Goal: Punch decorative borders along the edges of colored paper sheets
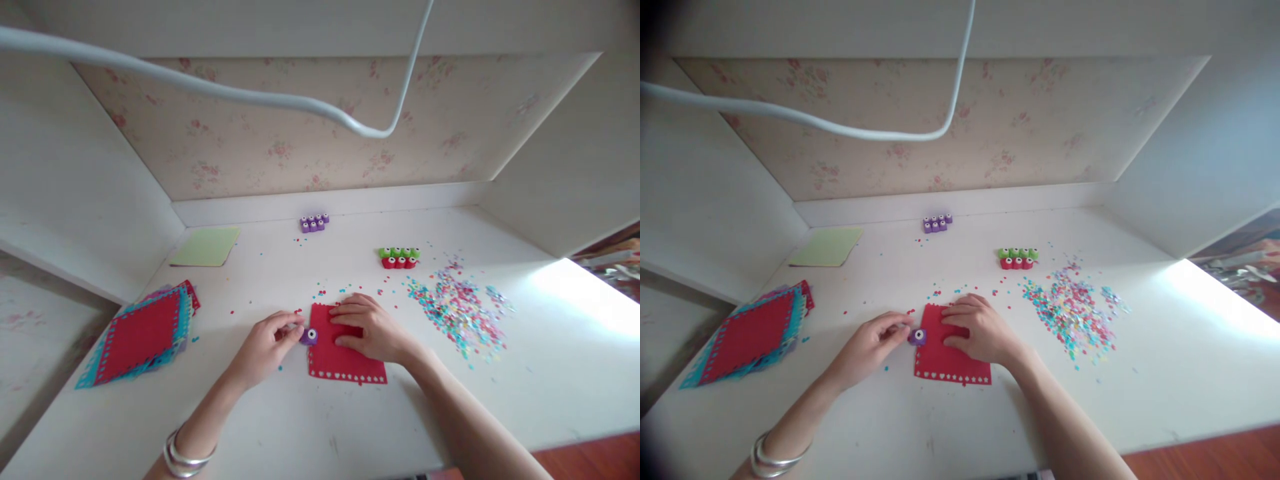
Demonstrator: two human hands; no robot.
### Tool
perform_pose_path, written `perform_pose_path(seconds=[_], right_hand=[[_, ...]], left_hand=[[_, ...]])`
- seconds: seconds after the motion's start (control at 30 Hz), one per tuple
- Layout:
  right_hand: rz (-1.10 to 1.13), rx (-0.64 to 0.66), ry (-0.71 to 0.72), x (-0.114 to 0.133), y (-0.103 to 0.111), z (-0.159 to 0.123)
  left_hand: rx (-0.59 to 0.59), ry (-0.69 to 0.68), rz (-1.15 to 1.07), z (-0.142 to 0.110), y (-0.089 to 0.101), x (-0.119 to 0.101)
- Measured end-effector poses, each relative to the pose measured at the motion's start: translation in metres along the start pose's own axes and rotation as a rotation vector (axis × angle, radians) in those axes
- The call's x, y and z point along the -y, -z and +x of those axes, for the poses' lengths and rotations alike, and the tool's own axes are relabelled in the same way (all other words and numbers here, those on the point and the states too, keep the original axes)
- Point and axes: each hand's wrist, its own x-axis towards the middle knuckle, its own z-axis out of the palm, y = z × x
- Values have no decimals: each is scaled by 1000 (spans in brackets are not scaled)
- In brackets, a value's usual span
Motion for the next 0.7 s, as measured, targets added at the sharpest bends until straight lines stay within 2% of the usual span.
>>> perform_pose_path(seconds=[0.37,0.7], right_hand=[[30,-38,22,-4,-2,-3],[28,-42,49,-5,-3,-3]], left_hand=[[46,-50,168,11,-10,-17],[88,83,285,27,-16,-18]])
